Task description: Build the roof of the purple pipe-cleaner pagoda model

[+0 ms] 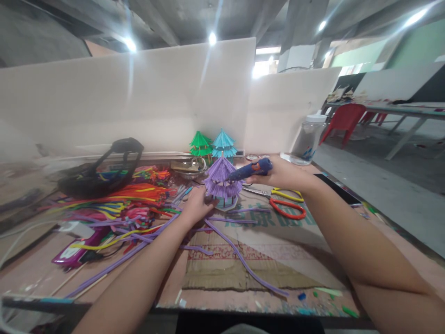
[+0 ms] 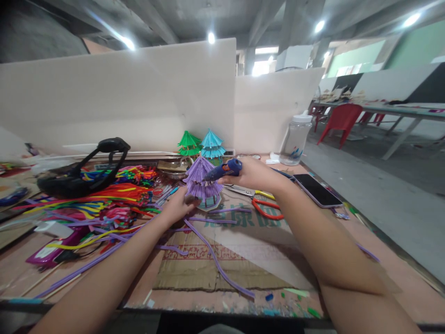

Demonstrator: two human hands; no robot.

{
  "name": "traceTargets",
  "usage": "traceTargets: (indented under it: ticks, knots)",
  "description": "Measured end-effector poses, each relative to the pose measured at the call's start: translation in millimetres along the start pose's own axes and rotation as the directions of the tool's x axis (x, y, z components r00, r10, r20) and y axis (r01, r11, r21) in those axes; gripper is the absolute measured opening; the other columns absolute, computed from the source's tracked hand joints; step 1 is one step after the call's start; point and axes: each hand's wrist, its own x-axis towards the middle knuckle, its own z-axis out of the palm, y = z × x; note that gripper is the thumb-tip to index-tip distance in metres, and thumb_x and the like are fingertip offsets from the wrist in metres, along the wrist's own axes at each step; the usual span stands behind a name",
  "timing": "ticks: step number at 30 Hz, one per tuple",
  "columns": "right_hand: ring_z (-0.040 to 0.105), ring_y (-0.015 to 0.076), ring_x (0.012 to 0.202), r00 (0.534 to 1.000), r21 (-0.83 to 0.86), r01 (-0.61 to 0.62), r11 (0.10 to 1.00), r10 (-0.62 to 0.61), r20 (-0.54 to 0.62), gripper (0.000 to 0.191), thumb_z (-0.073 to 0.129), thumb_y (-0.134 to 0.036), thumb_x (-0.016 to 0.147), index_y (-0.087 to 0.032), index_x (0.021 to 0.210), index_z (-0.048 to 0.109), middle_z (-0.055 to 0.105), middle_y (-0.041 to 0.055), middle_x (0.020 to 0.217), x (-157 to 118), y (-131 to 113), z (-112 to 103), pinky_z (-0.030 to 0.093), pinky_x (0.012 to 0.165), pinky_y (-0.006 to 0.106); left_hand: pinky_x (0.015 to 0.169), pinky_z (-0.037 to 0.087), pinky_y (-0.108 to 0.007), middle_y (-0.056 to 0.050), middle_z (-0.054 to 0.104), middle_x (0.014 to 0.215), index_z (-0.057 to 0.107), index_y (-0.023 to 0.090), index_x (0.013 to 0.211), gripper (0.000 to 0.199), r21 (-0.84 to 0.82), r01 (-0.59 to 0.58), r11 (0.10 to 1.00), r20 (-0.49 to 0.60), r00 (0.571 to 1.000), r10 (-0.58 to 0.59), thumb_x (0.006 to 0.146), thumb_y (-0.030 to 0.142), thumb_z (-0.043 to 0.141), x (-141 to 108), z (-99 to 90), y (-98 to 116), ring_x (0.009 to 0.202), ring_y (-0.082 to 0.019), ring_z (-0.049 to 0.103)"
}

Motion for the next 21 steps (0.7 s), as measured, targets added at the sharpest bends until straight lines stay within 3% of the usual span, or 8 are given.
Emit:
traceTargets:
  ticks: [5, 9, 12, 14, 17, 21]
  knots:
    - [0.053, 0.014, 0.062, 1.0, -0.006, 0.005, 1.0, -0.005, 0.029, 0.04, 0.067, -0.058, 0.074, -0.02, 0.081, 0.067, 0.062, -0.0013, 0.067, -1, 0, -2, 0.038, 0.056, 0.027, 0.093, 0.044, -0.039, -0.009, 0.065, 0.103, 0.06, 0.018, 0.105, 0.033, 0.031, -0.037, 0.999, 0.014, 0.999, 0.036, 0.078, 0.035, 0.068, 0, 0.9, -1, 0.107, -0.027, 0.058]
    - [0.057, 0.0142, 0.059, 0.996, 0.123, -0.002, 0.992, -0.008, 0.084, 0.036, 0.067, -0.054, 0.075, -0.019, 0.079, 0.066, 0.064, -0.0003, 0.063, -5, -1, -12, 0.041, 0.054, 0.026, 0.093, 0.044, -0.039, -0.008, 0.065, 0.104, 0.06, 0.019, 0.106, 0.034, 0.044, -0.011, 0.999, 0.013, 1.0, 0.011, 0.077, 0.035, 0.068, 0, 1.8, -2, 0.108, -0.027, 0.057]
    - [0.061, 0.0159, 0.064, 0.996, 0.265, 0.033, 0.964, -0.01, -0.089, 0.036, 0.06, -0.054, 0.082, -0.018, 0.078, 0.065, 0.068, 0.004, 0.07, -2, 8, -17, 0.047, 0.059, 0.028, 0.091, 0.045, -0.038, -0.008, 0.064, 0.104, 0.06, 0.019, 0.107, 0.035, 0.045, 0.015, 0.999, 0.022, 1.0, -0.016, 0.077, 0.035, 0.067, 0, 0.1, -1, 0.106, -0.027, 0.058]
    - [0.064, 0.0187, 0.073, 0.971, 0.306, 0.049, 0.951, 0.027, -0.238, 0.039, 0.056, -0.054, 0.086, -0.018, 0.078, 0.066, 0.07, 0.0064, 0.077, 3, 25, -15, 0.051, 0.069, 0.031, 0.088, 0.046, -0.037, -0.008, 0.064, 0.103, 0.06, 0.019, 0.109, 0.036, 0.033, 0.044, 0.999, 0.027, 0.999, -0.045, 0.077, 0.035, 0.067, 0, -1.7, 0, 0.102, -0.026, 0.06]
    - [0.066, 0.0227, 0.088, 0.921, 0.248, -0.061, 0.967, 0.151, -0.359, 0.04, 0.066, -0.051, 0.079, -0.018, 0.102, 0.067, 0.073, 0.0074, 0.095, 19, 62, -2, 0.052, 0.081, 0.036, 0.085, 0.047, -0.035, -0.008, 0.065, 0.102, 0.06, 0.018, 0.11, 0.038, 0.018, 0.083, 0.996, 0.014, 0.996, -0.083, 0.077, 0.034, 0.068, 0, -3.5, 1, 0.098, -0.025, 0.061]
    - [0.066, 0.0245, 0.089, 0.905, 0.149, -0.27, 0.951, 0.304, -0.297, 0.036, 0.071, -0.041, 0.073, -0.016, 0.099, 0.069, 0.073, 0.0097, 0.096, 48, 118, 18, 0.052, 0.083, 0.038, 0.087, 0.046, -0.036, -0.009, 0.064, 0.103, 0.058, 0.017, 0.112, 0.04, 0.051, 0.098, 0.994, 0.018, 0.995, -0.099, 0.078, 0.035, 0.068, 0, -2.4, 0, 0.101, -0.026, 0.06]
